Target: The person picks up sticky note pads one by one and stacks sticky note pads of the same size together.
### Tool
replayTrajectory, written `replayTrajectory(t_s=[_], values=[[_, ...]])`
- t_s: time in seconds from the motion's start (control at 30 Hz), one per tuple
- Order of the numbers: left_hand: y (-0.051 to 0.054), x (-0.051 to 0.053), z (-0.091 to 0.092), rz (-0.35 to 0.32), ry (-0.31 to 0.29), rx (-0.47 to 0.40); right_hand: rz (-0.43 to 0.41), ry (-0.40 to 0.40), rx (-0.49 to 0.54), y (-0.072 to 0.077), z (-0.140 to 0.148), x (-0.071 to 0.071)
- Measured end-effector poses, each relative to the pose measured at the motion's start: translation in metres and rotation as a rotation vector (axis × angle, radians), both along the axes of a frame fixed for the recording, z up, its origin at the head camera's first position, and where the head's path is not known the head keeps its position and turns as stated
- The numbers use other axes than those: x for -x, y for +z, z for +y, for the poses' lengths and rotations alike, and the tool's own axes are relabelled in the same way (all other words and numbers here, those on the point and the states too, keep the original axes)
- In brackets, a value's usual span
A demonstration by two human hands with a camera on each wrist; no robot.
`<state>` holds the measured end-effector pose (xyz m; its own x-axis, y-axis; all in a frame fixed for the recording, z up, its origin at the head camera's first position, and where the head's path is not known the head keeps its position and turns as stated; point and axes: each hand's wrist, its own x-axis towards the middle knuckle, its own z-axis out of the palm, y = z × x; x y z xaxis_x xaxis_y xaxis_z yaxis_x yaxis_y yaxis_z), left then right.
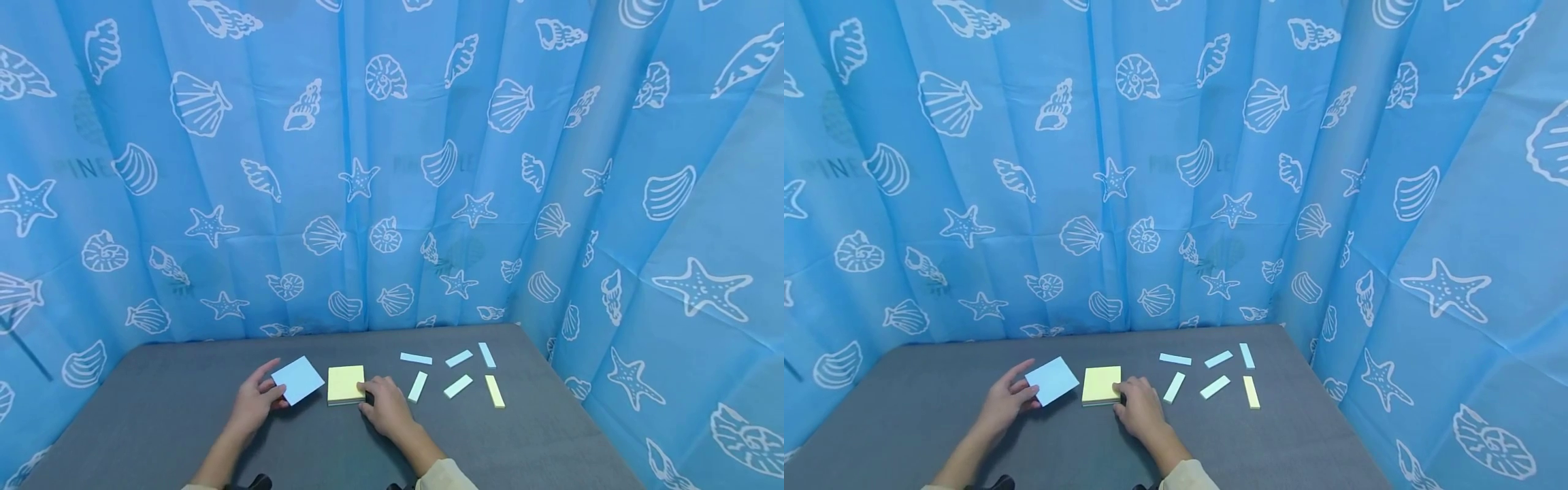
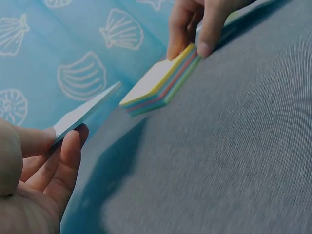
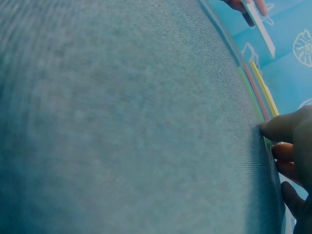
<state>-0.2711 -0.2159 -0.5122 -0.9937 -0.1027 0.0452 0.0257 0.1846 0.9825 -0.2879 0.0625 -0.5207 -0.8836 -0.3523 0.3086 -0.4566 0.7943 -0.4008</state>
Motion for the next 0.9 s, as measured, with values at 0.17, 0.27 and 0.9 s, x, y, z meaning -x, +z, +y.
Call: replayTrajectory(t_s=[0.17,0.27,0.9], values=[[0.001,0.004,0.014,-0.006,-0.016,-0.029,-0.009,-0.005,0.004,0.0,-0.001,0.0],[0.001,0.007,0.024,-0.01,-0.023,-0.03,-0.009,-0.009,0.002,-0.001,0.0,0.0],[0.0,0.018,0.069,0.073,-0.066,0.702,-0.037,-0.011,0.026,-0.001,0.0,0.002]])
